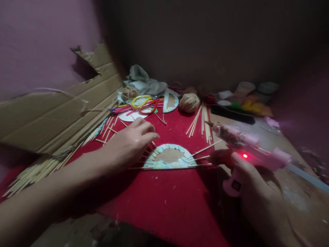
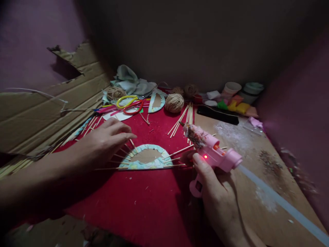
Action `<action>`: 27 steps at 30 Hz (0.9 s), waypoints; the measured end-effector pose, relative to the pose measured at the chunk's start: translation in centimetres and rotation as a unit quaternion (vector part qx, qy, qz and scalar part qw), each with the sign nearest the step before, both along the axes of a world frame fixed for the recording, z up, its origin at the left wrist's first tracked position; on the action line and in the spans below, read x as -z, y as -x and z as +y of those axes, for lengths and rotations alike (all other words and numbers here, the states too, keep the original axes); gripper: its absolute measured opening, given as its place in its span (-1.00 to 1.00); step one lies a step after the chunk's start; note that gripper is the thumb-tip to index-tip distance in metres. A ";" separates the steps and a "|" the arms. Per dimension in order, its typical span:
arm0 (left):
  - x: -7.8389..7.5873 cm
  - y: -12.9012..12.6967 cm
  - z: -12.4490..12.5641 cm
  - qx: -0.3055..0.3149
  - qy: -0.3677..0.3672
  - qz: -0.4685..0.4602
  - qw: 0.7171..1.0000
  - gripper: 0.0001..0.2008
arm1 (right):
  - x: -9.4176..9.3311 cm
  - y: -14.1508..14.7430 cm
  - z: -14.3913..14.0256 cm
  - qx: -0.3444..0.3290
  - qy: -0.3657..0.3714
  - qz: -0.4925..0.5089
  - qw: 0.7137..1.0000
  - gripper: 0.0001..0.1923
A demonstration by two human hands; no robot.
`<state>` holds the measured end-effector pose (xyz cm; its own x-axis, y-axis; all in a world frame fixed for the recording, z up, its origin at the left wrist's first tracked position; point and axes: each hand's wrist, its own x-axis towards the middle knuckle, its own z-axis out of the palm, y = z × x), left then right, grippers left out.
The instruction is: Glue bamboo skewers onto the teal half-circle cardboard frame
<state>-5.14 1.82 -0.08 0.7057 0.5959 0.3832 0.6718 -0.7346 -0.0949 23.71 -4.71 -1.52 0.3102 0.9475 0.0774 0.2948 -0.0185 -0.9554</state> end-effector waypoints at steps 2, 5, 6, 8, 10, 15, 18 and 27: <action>-1.2 -1.1 1.7 -0.010 0.034 -0.004 0.999 -0.70 | -0.6 0.6 0.1 0.035 0.011 0.061 0.997 -0.64; -2.7 -4.5 4.7 -0.038 0.153 -0.015 0.987 -0.76 | -0.9 0.8 0.3 0.058 0.010 0.124 0.990 -0.64; -3.0 -5.9 5.7 -0.059 0.188 -0.016 0.980 -0.78 | -0.8 0.7 0.4 0.059 0.008 0.139 0.989 -0.64; -3.1 -8.8 7.7 -0.101 0.242 -0.010 0.965 -0.78 | -0.4 0.4 0.7 0.052 -0.005 0.183 0.982 -0.67; -2.5 -11.3 9.4 -0.129 0.268 0.005 0.955 -0.77 | 0.0 0.0 1.1 0.049 -0.030 0.227 0.972 -0.72; -0.7 -14.9 11.7 -0.185 0.255 0.038 0.948 -0.70 | 0.0 -0.8 2.2 0.062 -0.071 0.230 0.969 -0.75; -0.5 -15.9 12.3 -0.207 0.271 0.043 0.939 -0.71 | -0.5 -0.9 2.4 0.054 -0.072 0.228 0.970 -0.72; -2.4 -14.4 12.1 -0.265 0.388 -0.051 0.881 -0.86 | -0.1 -1.0 2.4 -0.002 -0.058 0.236 0.970 -0.68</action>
<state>9.22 13.94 2.29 0.2355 0.9419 -0.2396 0.9158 -0.1325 0.3791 24.67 -2.32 -1.45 0.3340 0.9420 0.0333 -0.1753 0.0967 -0.9798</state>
